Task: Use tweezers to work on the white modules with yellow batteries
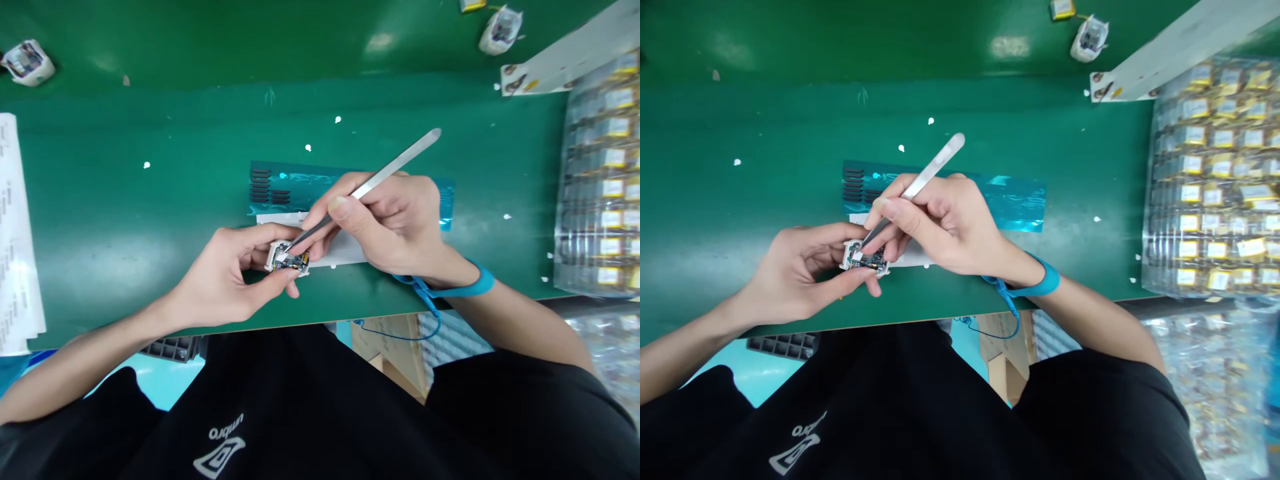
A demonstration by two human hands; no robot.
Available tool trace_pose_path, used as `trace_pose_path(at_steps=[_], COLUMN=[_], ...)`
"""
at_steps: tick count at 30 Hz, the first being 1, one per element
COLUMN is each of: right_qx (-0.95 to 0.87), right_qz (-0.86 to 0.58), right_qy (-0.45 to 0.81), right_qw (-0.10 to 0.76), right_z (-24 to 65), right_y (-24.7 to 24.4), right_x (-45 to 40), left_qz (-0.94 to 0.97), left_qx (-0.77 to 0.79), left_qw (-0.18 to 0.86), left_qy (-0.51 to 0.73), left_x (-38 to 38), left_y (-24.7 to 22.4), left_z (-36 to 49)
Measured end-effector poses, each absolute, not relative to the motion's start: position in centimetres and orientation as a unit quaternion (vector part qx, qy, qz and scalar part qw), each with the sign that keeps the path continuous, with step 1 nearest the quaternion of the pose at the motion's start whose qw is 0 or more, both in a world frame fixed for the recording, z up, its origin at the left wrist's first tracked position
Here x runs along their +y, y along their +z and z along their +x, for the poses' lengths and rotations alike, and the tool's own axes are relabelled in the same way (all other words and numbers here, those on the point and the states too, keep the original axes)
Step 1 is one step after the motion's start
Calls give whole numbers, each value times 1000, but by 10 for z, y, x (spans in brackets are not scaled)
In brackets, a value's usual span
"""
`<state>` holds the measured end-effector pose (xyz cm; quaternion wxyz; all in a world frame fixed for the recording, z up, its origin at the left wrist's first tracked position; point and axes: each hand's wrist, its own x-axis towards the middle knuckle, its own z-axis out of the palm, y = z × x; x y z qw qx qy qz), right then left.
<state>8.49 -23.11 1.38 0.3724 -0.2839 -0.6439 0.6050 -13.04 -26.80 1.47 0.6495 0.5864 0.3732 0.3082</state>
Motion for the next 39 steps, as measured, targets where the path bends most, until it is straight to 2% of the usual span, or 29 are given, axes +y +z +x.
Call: trace_pose_path(at_steps=[26,39], right_qx=[-647,-714], right_qz=[-285,-261], right_qy=[609,511], right_qw=[360,400], right_z=[84,83], right_y=[7,-1], right_x=[-228,-231], left_qz=[559,576], left_qx=[397,422], left_qw=[664,634], left_qy=[298,297], left_x=[-269,-268], left_y=[18,16], left_z=[-125,-128])
